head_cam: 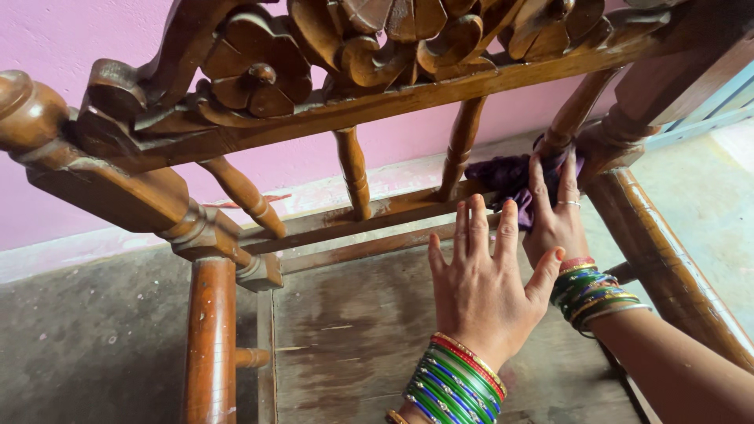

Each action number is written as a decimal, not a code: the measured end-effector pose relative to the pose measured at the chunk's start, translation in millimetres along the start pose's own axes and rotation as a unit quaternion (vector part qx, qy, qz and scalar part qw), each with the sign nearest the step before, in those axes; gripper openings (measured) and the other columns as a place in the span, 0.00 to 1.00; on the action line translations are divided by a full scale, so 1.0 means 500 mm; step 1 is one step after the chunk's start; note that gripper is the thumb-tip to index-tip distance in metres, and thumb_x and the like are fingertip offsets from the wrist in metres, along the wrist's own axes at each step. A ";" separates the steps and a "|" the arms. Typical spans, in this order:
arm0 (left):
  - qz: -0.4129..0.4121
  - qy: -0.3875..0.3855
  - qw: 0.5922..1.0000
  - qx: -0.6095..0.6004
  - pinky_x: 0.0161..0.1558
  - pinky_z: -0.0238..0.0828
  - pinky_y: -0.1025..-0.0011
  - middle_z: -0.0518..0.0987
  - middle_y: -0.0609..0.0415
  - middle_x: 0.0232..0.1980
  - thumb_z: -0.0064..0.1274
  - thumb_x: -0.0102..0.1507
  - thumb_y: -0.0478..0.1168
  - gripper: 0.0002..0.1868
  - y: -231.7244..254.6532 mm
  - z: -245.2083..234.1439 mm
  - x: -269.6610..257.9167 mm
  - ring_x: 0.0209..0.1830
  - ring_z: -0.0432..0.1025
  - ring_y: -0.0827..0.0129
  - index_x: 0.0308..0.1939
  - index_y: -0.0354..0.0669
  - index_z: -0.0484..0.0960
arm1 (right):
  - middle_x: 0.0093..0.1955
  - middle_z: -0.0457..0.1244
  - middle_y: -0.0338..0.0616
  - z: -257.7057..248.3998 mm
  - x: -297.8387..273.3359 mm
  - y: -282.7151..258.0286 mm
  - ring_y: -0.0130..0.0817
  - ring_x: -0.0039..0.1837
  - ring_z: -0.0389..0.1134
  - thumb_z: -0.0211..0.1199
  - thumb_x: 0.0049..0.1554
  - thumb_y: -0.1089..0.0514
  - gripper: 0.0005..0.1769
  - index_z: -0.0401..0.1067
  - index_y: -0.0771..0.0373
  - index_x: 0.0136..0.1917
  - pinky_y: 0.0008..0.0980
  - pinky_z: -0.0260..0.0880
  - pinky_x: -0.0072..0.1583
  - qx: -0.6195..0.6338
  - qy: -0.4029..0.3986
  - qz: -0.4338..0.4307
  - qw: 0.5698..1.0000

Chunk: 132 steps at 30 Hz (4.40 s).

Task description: The person wipes a wooden chair with a purple cloth. They clean the seat, backrest, and legs of the chair, moving around it to reach different areas.

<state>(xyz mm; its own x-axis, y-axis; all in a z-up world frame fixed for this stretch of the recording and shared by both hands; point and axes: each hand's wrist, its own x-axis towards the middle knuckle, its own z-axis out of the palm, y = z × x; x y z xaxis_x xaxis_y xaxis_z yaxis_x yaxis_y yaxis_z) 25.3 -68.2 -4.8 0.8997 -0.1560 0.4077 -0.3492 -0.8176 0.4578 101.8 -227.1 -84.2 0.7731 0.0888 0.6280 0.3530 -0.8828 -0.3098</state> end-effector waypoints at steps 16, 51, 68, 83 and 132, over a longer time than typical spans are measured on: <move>-0.001 -0.011 1.000 0.003 0.72 0.43 0.35 0.60 0.36 0.79 0.34 0.71 0.68 0.39 0.010 0.014 -0.009 0.81 0.54 0.48 0.75 0.46 0.68 | 0.61 0.65 0.59 -0.152 0.041 0.006 0.54 0.61 0.69 0.70 0.46 0.67 0.43 0.57 0.63 0.72 0.42 0.69 0.60 0.109 -0.010 0.171 0.979; -0.015 -0.039 0.999 -0.030 0.70 0.42 0.33 0.60 0.35 0.79 0.39 0.69 0.66 0.37 0.000 0.024 -0.040 0.80 0.52 0.50 0.70 0.41 0.73 | 0.78 0.56 0.56 -0.069 -0.013 0.022 0.59 0.78 0.56 0.60 0.50 0.71 0.41 0.60 0.67 0.77 0.48 0.58 0.76 -0.105 -0.073 0.006 0.992; -0.025 -0.058 0.997 -0.035 0.71 0.41 0.33 0.60 0.35 0.79 0.40 0.69 0.65 0.37 -0.030 0.033 -0.116 0.80 0.52 0.48 0.70 0.41 0.72 | 0.75 0.57 0.57 -0.069 -0.208 -0.001 0.58 0.72 0.59 0.59 0.48 0.71 0.42 0.58 0.64 0.76 0.46 0.63 0.69 -0.040 -0.216 0.104 0.970; -0.050 -0.109 0.993 -0.021 0.70 0.39 0.31 0.60 0.35 0.77 0.44 0.65 0.63 0.36 -0.068 0.125 -0.162 0.80 0.51 0.47 0.68 0.41 0.71 | 0.85 0.40 0.51 -0.046 -0.268 0.006 0.58 0.84 0.35 0.66 0.43 0.37 0.57 0.51 0.53 0.81 0.64 0.40 0.75 -0.059 -0.231 0.110 0.965; -0.078 -0.044 0.996 0.008 0.70 0.44 0.33 0.64 0.37 0.76 0.40 0.68 0.62 0.37 -0.218 0.118 -0.171 0.79 0.55 0.48 0.70 0.38 0.70 | 0.84 0.37 0.42 0.191 -0.232 -0.092 0.56 0.84 0.31 0.58 0.49 0.38 0.48 0.52 0.45 0.81 0.66 0.33 0.72 -0.162 -0.309 0.057 0.935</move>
<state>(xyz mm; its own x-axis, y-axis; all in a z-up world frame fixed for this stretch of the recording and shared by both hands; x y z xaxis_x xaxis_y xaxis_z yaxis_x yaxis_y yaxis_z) 2.1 1.8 -136.0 0.9621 -0.0739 0.2625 -0.2005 -0.8441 0.4972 46.2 -152.6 -211.0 0.9884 0.1465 0.0398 0.1486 -0.9874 -0.0548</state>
